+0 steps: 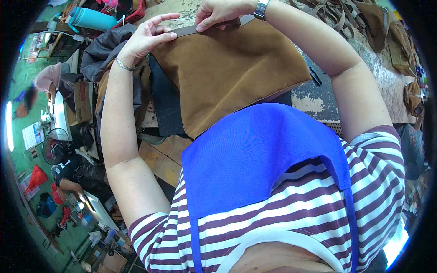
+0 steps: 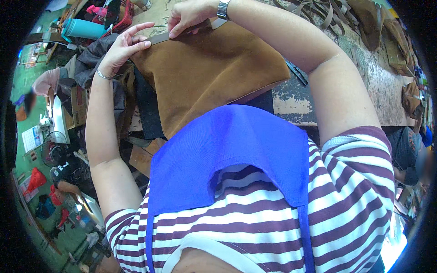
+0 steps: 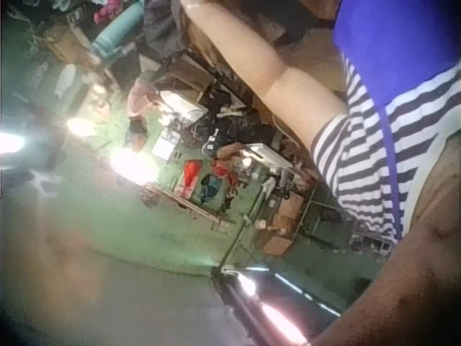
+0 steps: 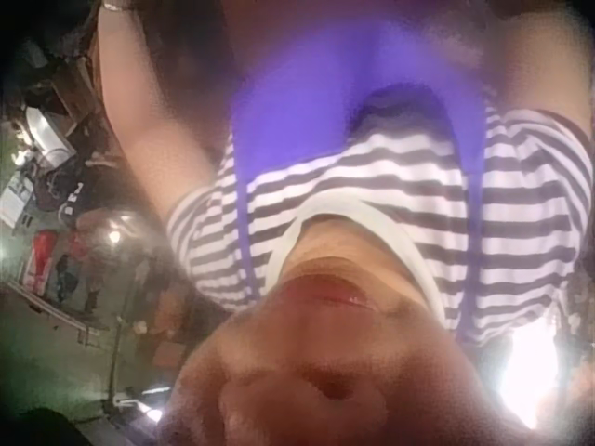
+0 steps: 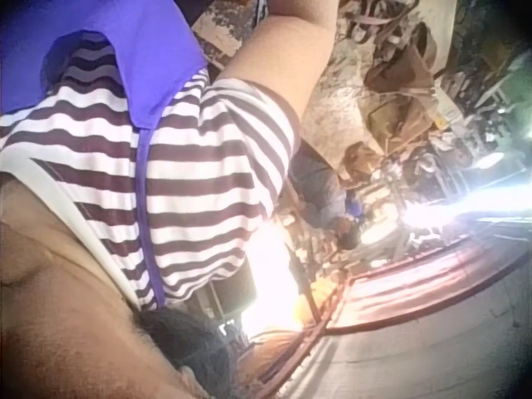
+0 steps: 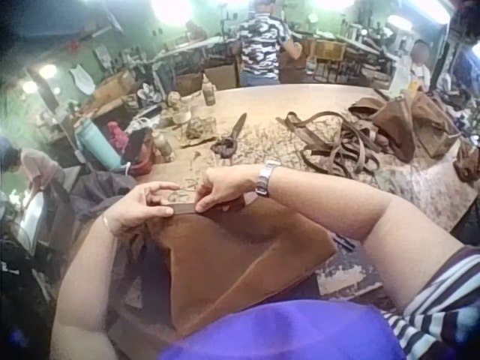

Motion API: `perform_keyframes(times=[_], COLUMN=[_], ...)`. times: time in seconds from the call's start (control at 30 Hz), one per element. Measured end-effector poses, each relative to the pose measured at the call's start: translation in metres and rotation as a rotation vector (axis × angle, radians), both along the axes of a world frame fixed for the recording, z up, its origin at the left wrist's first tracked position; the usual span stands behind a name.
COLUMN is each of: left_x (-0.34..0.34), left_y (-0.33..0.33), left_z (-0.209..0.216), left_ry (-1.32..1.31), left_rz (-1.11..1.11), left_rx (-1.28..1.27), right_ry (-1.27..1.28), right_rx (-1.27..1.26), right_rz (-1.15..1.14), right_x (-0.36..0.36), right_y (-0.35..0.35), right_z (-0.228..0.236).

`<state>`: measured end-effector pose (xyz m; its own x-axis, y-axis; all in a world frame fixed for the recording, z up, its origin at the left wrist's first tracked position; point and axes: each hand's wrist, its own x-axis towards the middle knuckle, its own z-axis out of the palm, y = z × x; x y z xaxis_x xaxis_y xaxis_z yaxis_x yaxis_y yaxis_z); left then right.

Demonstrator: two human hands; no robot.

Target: The recorder is assembling components of a leather bag, including attaching trim and using a hammer and pliers to secure parts.

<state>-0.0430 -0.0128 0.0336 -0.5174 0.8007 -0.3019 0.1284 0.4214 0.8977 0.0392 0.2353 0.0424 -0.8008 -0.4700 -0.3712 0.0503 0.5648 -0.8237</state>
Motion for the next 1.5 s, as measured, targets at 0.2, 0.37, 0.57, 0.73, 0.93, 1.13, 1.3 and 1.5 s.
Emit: perform_keyframes(times=[0.2,0.37,0.57,0.73,0.93,1.13,1.3,1.5], left_x=[0.002,0.000,0.005,0.007,0.017,0.022,0.031,0.035], left_y=[-0.001,0.009,0.034,0.032,0.027,0.021,0.017,0.018], left_z=[-0.003,-0.006,-0.017,-0.025,-0.030,-0.026,-0.031,-0.031], left_ry=[-0.002,0.052,0.093,0.107,0.053,0.039,0.054,0.105], left_rz=[0.013,-0.041,-0.123,-0.088,0.000,0.078,0.148,0.170], left_rx=[0.016,-0.076,-0.017,-0.068,0.056,0.035,0.148,0.133], right_ry=[0.051,0.076,0.020,0.162,0.274,0.445,0.331,0.338], right_rx=[0.067,0.065,0.093,0.107,0.307,0.205,0.088,0.109], right_rz=[0.039,0.132,0.097,0.172,0.239,0.274,0.230,0.230], right_x=[-0.008,-0.010,-0.009,-0.017,-0.029,-0.036,-0.031,-0.029], right_y=[-0.001,0.001,-0.007,0.012,0.016,0.023,0.024,0.025], right_z=[-0.007,-0.006,-0.005,-0.008,0.008,-0.015,-0.032,-0.035])
